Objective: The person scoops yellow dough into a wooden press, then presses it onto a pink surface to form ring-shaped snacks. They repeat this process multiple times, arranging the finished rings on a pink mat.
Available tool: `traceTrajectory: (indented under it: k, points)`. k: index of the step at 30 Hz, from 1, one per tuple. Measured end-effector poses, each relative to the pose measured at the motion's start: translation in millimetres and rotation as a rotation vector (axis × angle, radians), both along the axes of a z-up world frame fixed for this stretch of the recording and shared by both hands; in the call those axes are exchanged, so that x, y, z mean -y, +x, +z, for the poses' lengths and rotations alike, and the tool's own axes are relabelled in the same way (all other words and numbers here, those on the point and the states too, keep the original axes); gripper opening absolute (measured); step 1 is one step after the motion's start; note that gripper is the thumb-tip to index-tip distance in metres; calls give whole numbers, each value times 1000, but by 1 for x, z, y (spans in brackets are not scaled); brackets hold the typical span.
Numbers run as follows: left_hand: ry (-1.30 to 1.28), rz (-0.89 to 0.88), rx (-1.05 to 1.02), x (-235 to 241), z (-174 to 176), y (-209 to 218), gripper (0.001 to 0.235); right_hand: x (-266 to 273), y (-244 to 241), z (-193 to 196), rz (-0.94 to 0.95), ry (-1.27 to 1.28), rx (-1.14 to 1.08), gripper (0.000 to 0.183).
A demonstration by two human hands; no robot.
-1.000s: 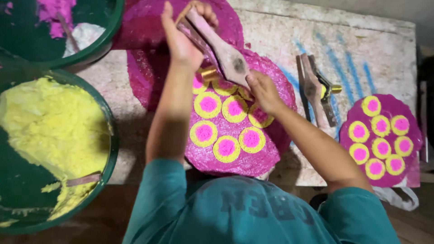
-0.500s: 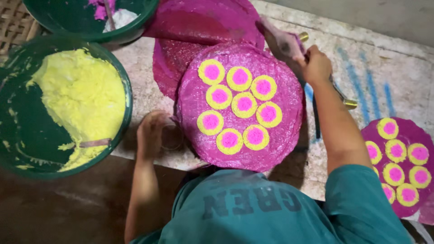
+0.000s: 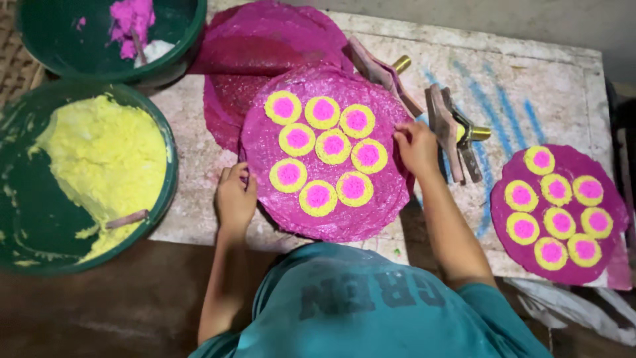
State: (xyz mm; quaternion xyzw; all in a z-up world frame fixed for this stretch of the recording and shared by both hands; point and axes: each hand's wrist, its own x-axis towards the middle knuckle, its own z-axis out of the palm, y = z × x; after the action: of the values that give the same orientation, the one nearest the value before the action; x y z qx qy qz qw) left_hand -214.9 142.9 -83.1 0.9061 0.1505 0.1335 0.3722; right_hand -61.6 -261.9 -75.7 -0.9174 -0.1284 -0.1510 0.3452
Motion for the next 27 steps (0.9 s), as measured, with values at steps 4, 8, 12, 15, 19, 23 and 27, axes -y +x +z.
traceTrajectory:
  k: [4, 8, 12, 15, 19, 23, 27]
  points:
    - [105, -89, 198, -1, 6, 16, 32, -21, -24, 6, -236, -182, -134, 20]
    - [150, -135, 255, -10, 9, 43, 33, -25, -27, -4, -305, -310, -173, 23]
    - [-66, -164, 102, -22, 11, 78, 36, -25, -31, -14, -336, -254, -204, 24]
    - [-8, -211, 185, -25, 5, 98, 44, -30, -41, -15, -357, -195, -182, 23]
    - [91, -381, 393, -27, -1, 111, 43, -48, -54, -4, -315, -115, -11, 17]
    - [73, -442, 282, -23, 24, 121, 32, -61, -56, 25, -227, 141, 64, 11]
    - [137, -552, 370, -13, 89, 114, 38, -61, -58, 56, -191, 235, 74, 10]
